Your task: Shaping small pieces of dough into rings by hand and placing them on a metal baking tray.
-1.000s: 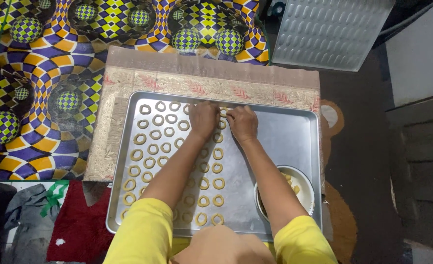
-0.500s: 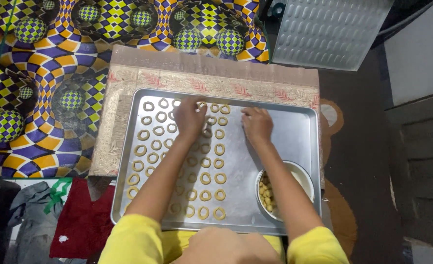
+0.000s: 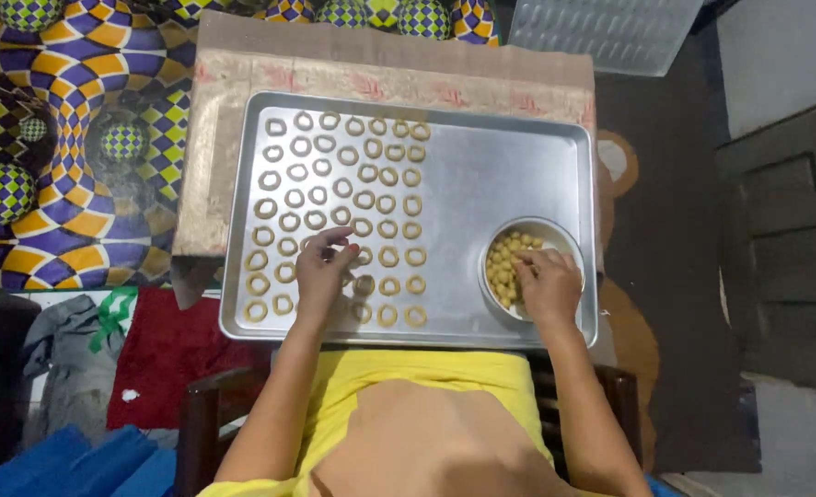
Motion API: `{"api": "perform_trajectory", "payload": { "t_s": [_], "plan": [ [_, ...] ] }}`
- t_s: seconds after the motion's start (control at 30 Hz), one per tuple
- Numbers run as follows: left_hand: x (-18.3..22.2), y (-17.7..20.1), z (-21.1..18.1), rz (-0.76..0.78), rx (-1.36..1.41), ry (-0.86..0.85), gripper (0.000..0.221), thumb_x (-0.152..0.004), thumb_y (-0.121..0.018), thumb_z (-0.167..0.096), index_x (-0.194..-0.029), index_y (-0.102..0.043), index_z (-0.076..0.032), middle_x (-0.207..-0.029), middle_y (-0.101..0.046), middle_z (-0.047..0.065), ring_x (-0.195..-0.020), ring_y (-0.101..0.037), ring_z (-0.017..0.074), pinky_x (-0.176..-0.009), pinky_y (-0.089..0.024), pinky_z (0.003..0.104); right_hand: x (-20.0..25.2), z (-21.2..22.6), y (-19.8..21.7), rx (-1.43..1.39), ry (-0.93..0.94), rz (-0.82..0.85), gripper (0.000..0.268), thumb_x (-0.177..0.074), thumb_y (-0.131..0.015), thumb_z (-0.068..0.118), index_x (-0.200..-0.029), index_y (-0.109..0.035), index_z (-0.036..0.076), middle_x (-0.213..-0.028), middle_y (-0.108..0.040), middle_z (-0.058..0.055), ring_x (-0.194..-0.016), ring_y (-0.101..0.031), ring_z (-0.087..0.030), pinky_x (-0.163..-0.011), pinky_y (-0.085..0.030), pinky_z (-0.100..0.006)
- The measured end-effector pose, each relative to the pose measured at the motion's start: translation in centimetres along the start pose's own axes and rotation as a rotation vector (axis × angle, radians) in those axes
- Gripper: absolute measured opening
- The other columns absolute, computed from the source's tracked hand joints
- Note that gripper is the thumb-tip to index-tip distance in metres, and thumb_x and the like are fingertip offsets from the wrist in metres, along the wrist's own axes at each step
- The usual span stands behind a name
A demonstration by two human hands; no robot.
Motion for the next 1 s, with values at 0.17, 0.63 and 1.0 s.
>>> {"api": "perform_trajectory", "payload": {
  "t_s": [0.17, 0.63, 1.0],
  "plan": [
    [2.3, -1.5, 0.9, 0.074, 0.003, -0.009, 0.033, -0.081, -0.084, -0.024, -0.113, -0.079, -0.018, -0.102, -0.074, 0.007, -0.086, -0.063, 0.0173, -0.079, -0.057, 0.032, 0.7, 4.7, 2.0, 0.195, 0.066, 0.194, 0.024, -0.097, -0.068, 0.035, -0.119, -0.075, 0.029, -0.115, -0.061, -0.001, -0.111, -0.052, -0.025, -0.094, -0.039, -0.041],
    [4.9, -2.2, -0.3, 0.157, 0.103, 0.005, 0.026, -0.089, -0.076, -0.023, -0.112, -0.078, -0.013, -0.113, -0.073, 0.012, -0.09, -0.063, 0.0191, -0.083, -0.054, 0.035, 1.5, 2.3, 0.1, 0.233, 0.138, 0.126, 0.019, -0.095, -0.07, 0.046, -0.099, -0.076, 0.029, -0.091, -0.067, 0.005, -0.103, -0.056, -0.017, -0.095, -0.036, -0.038],
    [7.3, -6.8, 1.2, 0.449, 0.34, 0.126, 0.03, -0.092, -0.065, -0.016, -0.12, -0.073, -0.009, -0.105, -0.068, 0.007, -0.084, -0.059, 0.0095, -0.079, -0.048, 0.024, 1.1, 5.0, 1.8, 0.081, 0.104, 0.202, 0.02, -0.094, -0.072, 0.039, -0.1, -0.078, 0.021, -0.091, -0.068, -0.001, -0.103, -0.058, -0.023, -0.094, -0.038, -0.041]
  ]
}}
Point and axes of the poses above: each hand's wrist, its own x-axis away from the middle knuckle, its own y-axis out of the back of the hand, z = x × y, the point moved 4 cm from there along -x, towards the middle knuckle
